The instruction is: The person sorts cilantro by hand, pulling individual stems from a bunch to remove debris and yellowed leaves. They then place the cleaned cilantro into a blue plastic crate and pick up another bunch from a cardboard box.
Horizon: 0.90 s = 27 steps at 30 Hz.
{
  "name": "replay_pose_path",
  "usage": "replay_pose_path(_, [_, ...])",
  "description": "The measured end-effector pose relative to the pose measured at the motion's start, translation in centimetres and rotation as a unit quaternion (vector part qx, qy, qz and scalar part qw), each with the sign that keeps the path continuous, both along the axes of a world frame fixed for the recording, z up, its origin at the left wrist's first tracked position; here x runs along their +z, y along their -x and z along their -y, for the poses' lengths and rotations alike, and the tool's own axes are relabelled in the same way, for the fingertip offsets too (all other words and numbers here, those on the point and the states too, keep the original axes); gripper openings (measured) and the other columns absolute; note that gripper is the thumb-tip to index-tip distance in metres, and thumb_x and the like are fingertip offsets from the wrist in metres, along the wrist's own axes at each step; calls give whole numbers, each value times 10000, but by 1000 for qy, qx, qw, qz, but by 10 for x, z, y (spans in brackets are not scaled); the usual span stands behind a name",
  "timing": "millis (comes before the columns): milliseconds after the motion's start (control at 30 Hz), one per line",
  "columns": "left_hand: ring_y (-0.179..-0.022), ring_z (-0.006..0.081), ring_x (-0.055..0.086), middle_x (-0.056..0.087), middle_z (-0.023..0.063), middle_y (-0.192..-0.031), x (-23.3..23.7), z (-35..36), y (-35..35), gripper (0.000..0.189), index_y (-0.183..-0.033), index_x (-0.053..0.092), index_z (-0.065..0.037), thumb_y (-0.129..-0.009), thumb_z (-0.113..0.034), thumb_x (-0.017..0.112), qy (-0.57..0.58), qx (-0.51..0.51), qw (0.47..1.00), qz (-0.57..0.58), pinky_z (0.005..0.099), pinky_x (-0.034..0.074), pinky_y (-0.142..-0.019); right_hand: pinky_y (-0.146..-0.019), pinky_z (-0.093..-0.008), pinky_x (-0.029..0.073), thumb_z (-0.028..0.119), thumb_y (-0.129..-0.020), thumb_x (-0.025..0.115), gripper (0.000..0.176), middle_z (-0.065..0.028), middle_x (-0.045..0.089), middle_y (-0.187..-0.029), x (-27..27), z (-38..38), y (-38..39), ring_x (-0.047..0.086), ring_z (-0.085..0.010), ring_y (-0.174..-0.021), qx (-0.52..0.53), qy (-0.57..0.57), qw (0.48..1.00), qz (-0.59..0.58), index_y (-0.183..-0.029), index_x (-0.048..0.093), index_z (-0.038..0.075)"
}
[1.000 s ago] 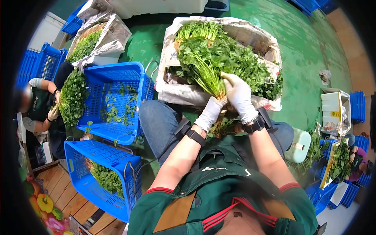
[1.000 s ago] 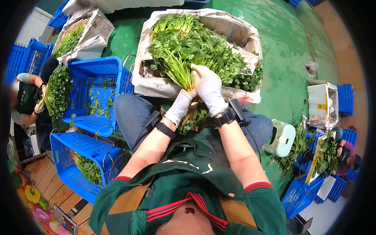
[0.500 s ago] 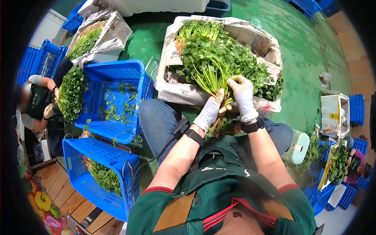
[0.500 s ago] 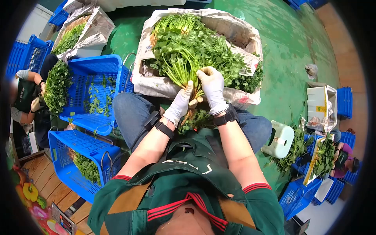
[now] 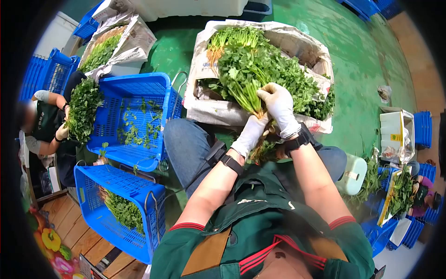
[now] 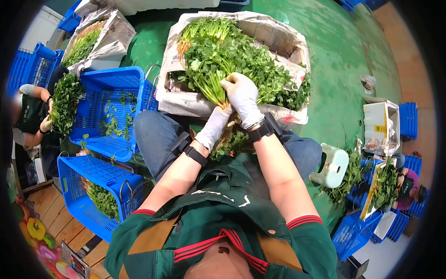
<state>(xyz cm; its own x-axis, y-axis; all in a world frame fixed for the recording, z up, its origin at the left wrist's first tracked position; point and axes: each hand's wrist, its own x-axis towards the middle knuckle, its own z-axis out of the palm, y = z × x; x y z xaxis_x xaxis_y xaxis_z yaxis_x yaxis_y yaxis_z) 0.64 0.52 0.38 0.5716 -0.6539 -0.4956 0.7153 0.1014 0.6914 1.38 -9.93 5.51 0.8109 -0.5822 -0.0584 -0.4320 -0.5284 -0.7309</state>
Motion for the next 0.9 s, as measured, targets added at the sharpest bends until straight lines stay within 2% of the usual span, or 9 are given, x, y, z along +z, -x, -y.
replay_pose_path(100, [-439, 57, 428, 542, -32, -625, -7, -13, -9, 373, -874, 561, -121, -832, -487, 621, 95, -69, 992, -44, 202, 272, -377, -652, -348, 482, 289, -747, 672, 221, -113, 645, -725, 0, 6, 2, 629, -260, -689, -1, -39, 999, -10, -779, 661, 70])
replay_pose_path(233, [-425, 52, 420, 527, -28, -597, -9, -2, -2, 362, -851, 555, -129, -848, -488, 597, -3, -29, 1000, 2, 194, 243, -369, -661, -350, 487, 295, -761, 657, 227, -115, 646, -728, 3, -3, 5, 631, -263, -693, 11, 10, 1000, 7, -781, 659, 69])
replay_pose_path(500, [-415, 78, 431, 548, -2, -591, 0, -10, -7, 529, -893, 569, -118, -869, -625, 423, 92, -57, 993, -41, 193, 298, -376, -655, -352, 482, 296, -780, 626, 241, -132, 643, -739, 1, 7, 9, 624, -281, -690, -2, -22, 1000, -12, -789, 643, 56])
replay_pose_path(633, [-434, 92, 447, 574, 11, -656, 12, -8, -10, 583, -921, 570, -141, -837, -684, 376, 134, -48, 985, -100, 203, 342, -390, -603, -331, 471, 238, -805, 621, 216, -111, 605, -681, 2, 1, 20, 580, -232, -596, 31, -37, 994, 94, -816, 588, 24])
replay_pose_path(700, [-536, 82, 517, 602, 31, -774, -2, -9, -9, 621, -994, 581, -104, -860, -667, 355, 139, -25, 987, -72, 172, 332, -379, -544, -272, 444, 198, -832, 598, 189, -46, 565, -646, 21, -3, 32, 518, -118, -563, 64, -254, 963, 69, -803, 571, 13])
replay_pose_path(733, [-652, 122, 576, 620, 52, -880, -12, -14, -17, 624, -1058, 579, -85, -860, -646, 394, 167, -67, 976, -119, 209, 439, -475, -511, -221, 408, 172, -853, 574, 177, 2, 536, -650, 32, -5, 39, 469, -45, -580, 80, -327, 939, 64, -788, 554, 9])
replay_pose_path(767, [-652, 122, 576, 620, 52, -880, -9, -13, -18, 624, -1058, 579, -85, -860, -646, 394, 167, -65, 977, -119, 209, 439, -475, -510, -227, 407, 172, -842, 583, 161, -3, 545, -639, 44, -4, 47, 480, -64, -562, 92, -368, 924, 39, -776, 576, 25])
replay_pose_path(867, [-908, 202, 598, 620, 90, -1000, 18, -6, -11, 559, -1104, 573, -66, -912, -558, 391, 188, -24, 966, -174, 351, 493, -817, -496, -272, 423, 235, -807, 637, 185, -35, 566, -611, 70, 7, 61, 521, -121, -518, 410, -204, 873, -168, -809, 651, 50])
replay_pose_path(900, [-705, 158, 605, 639, 86, -881, 50, -3, -6, 512, -1040, 583, -69, -936, -523, 369, 127, 22, 974, -184, 292, 509, -609, -538, -285, 456, 270, -803, 648, 223, -60, 601, -635, 82, 7, 58, 568, -127, -562, 428, -175, 849, -257, -872, 667, 59])
